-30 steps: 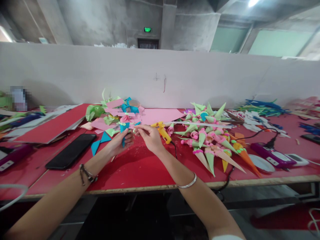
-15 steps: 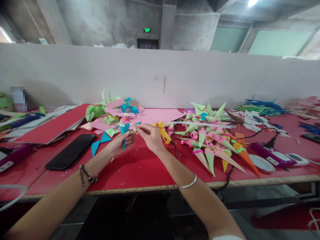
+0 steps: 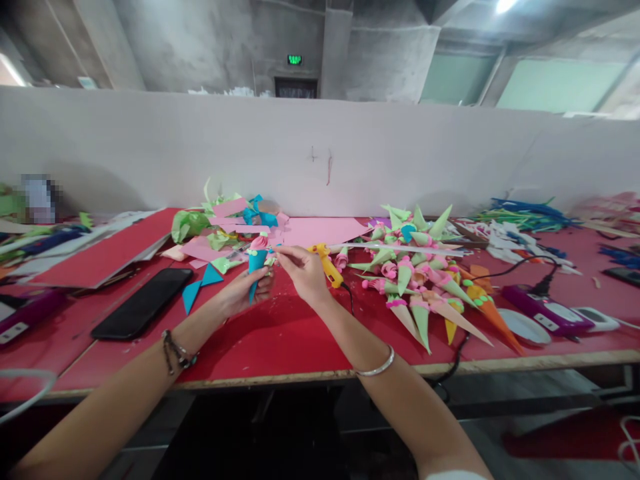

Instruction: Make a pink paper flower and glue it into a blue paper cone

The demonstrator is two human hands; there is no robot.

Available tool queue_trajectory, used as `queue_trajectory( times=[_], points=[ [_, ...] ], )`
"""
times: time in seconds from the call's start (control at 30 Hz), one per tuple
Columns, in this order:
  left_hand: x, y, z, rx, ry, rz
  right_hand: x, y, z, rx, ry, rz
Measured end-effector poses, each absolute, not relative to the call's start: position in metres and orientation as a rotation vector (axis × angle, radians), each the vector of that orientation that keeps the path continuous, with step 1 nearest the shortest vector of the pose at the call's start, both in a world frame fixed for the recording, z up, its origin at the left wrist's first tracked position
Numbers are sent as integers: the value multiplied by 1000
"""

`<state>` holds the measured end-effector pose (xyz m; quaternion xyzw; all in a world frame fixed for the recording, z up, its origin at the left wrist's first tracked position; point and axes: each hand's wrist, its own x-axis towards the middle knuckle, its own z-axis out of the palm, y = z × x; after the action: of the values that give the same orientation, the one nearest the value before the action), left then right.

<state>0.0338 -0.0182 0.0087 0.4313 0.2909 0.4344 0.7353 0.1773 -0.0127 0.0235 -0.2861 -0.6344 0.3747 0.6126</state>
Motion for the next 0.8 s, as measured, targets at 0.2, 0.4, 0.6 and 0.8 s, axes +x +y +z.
queue_trajectory(
  times=[0.2,0.4,0.6,0.8],
  points=[
    [41,-24,11,979,672,967,177,-15,25,-623,-1467,852],
    [45,-26,9,1051,685,905,175,-14,21,-579,-1567,698],
    [46,-26,7,1156,731,871,174,-10,17,-628,-1576,673],
    [46,-27,6,1191,711,899,176,-8,15,-627,-1591,685]
  ],
)
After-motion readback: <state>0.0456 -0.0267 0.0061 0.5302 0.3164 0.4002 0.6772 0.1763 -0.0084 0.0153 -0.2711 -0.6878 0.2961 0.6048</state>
